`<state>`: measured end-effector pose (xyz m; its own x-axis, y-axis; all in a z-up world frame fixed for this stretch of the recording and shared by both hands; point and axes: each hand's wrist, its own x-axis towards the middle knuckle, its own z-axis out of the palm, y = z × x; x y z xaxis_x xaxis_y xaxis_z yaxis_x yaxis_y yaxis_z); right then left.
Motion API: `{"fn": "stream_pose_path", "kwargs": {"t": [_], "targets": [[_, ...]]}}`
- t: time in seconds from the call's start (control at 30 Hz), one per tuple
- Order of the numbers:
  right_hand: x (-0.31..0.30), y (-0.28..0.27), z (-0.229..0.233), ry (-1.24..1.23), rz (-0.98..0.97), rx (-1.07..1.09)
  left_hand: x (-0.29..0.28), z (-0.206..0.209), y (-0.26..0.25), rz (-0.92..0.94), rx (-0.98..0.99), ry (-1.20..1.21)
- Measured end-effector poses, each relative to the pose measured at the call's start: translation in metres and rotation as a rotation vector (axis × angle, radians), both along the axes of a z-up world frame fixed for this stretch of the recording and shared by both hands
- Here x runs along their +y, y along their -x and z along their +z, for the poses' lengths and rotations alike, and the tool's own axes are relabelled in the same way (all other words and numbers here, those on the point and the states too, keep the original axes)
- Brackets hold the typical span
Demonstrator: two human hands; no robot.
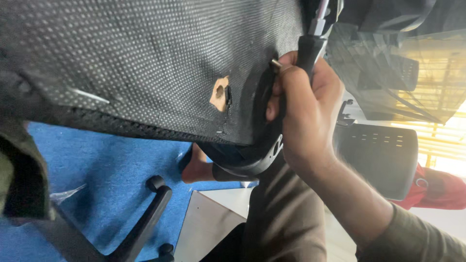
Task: The person uses a screwdriver to tighten screws into the metal base of an office chair, securing the central pole to the seat. They work on multiple fasteners around the base while the chair remains upside down.
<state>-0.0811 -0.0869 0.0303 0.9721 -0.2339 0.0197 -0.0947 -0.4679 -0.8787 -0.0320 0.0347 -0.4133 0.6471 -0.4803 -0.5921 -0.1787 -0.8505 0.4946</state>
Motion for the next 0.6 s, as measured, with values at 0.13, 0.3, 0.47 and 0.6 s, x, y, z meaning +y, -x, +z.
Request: {"fn": "stream_pose_path", "kwargs": {"t": [0.13, 0.3, 0.47, 0.6], "targets": [[0.004, -0.002, 0.0, 0.048, -0.024, 0.005, -0.001, 0.037, -0.001, -0.019, 0.099, -0.062], [0.009, 0.002, 0.003, 0.131, -0.06, 0.027, 0.03, 0.094, -0.004, -0.092, 0.208, -0.205], [0.011, 0.004, 0.004, 0.21, -0.055, -0.029, 0.044, 0.175, 0.001, -0.174, 0.312, -0.389], [0.005, 0.008, 0.009, 0.183, -0.031, 0.002, 0.043, 0.248, 0.026, -0.203, 0.398, -0.484]]}}
